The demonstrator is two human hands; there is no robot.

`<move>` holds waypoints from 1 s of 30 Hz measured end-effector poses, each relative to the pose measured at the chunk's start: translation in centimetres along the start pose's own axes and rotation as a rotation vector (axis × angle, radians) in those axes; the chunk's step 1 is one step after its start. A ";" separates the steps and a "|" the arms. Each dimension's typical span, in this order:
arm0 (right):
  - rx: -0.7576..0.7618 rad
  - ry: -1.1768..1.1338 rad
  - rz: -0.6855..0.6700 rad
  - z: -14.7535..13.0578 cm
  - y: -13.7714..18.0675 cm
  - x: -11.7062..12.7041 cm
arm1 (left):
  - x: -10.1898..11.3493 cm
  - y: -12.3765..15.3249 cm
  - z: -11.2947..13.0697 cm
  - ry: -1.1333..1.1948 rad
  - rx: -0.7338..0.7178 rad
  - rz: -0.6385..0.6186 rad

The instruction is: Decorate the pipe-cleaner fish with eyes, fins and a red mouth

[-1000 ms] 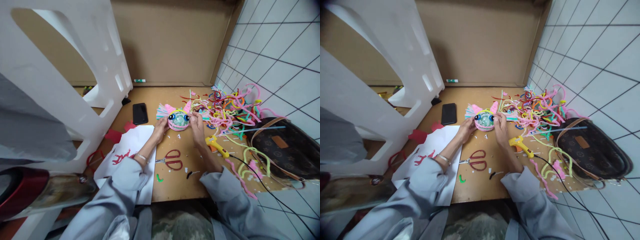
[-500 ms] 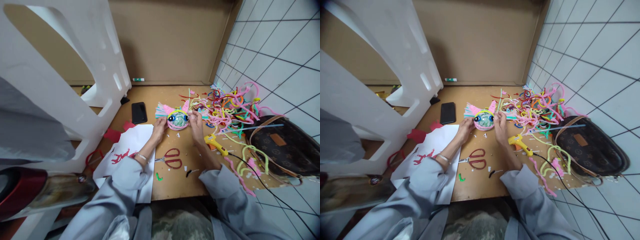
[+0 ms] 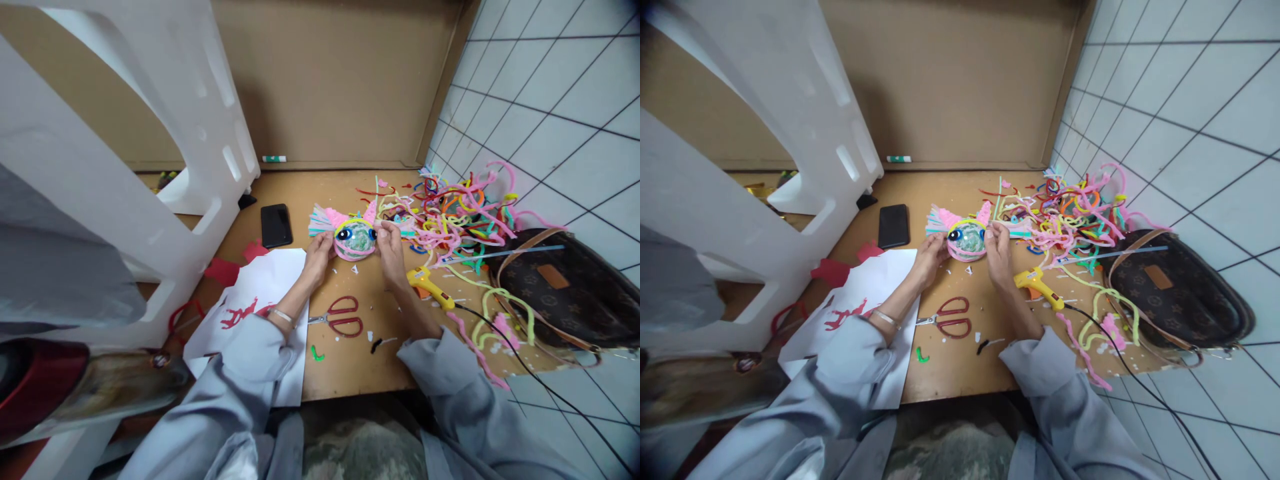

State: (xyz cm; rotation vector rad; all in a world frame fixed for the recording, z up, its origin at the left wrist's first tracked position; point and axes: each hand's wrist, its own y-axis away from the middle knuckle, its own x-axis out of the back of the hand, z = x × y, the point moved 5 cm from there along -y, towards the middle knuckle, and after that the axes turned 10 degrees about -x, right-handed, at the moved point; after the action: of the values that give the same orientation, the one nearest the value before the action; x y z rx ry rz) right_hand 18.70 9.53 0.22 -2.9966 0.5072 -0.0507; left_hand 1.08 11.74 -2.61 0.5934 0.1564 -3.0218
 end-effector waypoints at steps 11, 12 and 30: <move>-0.035 0.001 0.016 0.4 -0.1 0.3 | 0.0 -0.1 0.1 0.007 0.001 0.002; -0.033 0.005 0.020 0.4 -0.1 0.3 | 0.0 -0.1 0.1 0.005 0.002 0.005; 0.189 0.207 0.351 -3.4 6.4 6.4 | -2.8 2.4 12.3 0.048 -0.553 0.059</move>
State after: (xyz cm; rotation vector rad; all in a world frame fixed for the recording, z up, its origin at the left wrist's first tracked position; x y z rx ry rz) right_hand 22.52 1.08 3.04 -2.6895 0.9814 -0.3607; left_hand -0.78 8.14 9.52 0.5934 0.9153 -2.7144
